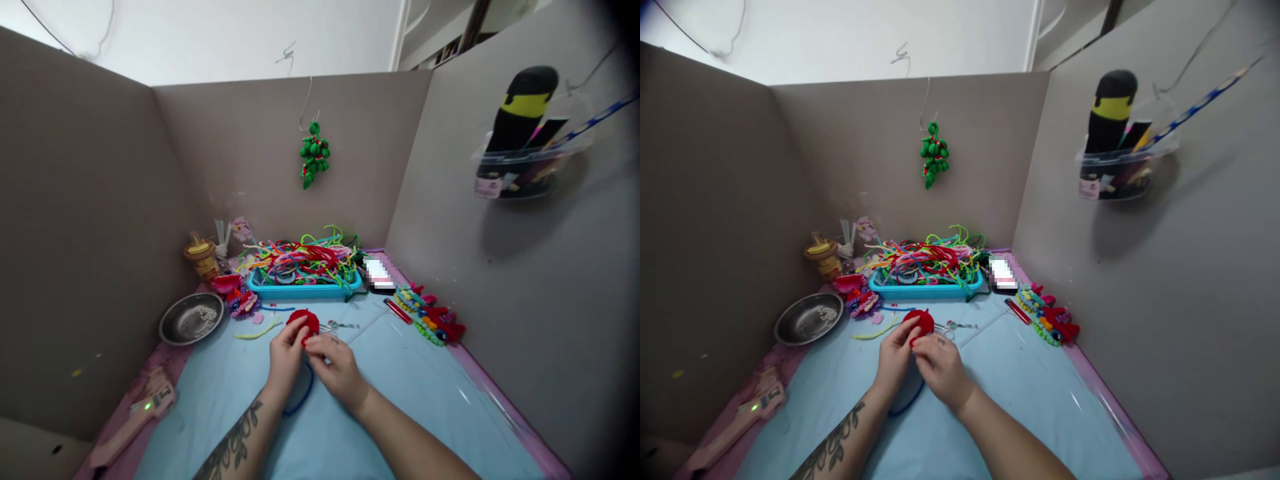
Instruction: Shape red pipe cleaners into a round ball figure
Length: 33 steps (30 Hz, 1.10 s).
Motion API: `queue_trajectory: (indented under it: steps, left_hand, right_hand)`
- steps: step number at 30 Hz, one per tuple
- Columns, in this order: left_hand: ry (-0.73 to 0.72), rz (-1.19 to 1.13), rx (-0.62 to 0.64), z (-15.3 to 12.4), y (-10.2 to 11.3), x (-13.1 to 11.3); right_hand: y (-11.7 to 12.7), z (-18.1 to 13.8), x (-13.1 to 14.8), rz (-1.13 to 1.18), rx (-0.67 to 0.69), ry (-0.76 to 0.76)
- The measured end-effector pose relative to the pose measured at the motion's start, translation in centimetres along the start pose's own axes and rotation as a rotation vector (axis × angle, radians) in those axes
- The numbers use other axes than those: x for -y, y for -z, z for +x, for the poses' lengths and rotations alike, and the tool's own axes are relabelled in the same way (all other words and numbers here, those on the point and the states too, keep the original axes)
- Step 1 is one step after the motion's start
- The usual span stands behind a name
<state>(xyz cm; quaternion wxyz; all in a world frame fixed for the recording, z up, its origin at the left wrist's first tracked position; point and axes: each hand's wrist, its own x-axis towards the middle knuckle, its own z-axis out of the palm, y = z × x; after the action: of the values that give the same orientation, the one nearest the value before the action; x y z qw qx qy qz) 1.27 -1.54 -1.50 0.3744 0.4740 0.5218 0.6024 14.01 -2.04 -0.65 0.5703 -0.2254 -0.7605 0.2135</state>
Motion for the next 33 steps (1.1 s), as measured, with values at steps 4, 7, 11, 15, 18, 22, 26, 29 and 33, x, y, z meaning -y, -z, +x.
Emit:
queue_trajectory:
  steps: [4,7,11,15,18,22,26,29,33]
  left_hand:
    - [0.017,-0.039,-0.030,0.2,0.3,-0.1]
    - [0.020,-0.062,-0.040,0.3,0.3,-0.4]
    - [0.038,-0.098,-0.042,0.3,0.2,-0.5]
    - [0.027,-0.104,-0.005,0.3,0.1,-0.3]
    - [0.024,-0.092,0.005,0.1,0.1,-0.4]
    - [0.013,-0.093,0.031,0.0,0.0,-0.7]
    - [0.037,-0.113,0.027,0.0,0.0,-0.7]
    - [0.083,-0.166,0.015,0.1,0.0,-0.6]
    - [0.142,-0.196,0.016,0.0,-0.1,-0.7]
  right_hand:
    - [0.5,0.0,0.5,0.050,-0.034,0.040]
    - [1.0,0.0,0.5,0.069,-0.041,-0.029]
    - [1.2,0.0,-0.3,0.064,-0.124,-0.251]
    - [0.8,0.3,-1.2,-0.074,-0.173,-0.367]
    - [0.5,0.4,-1.6,-0.117,-0.105,-0.336]
    - [0.2,0.3,-1.9,-0.171,-0.084,-0.286]
    - [0.3,0.1,-2.1,-0.256,-0.043,-0.200]
    - [0.5,0.1,-2.2,-0.346,-0.010,-0.122]
    - [0.6,0.2,-2.3,-0.463,0.023,-0.045]
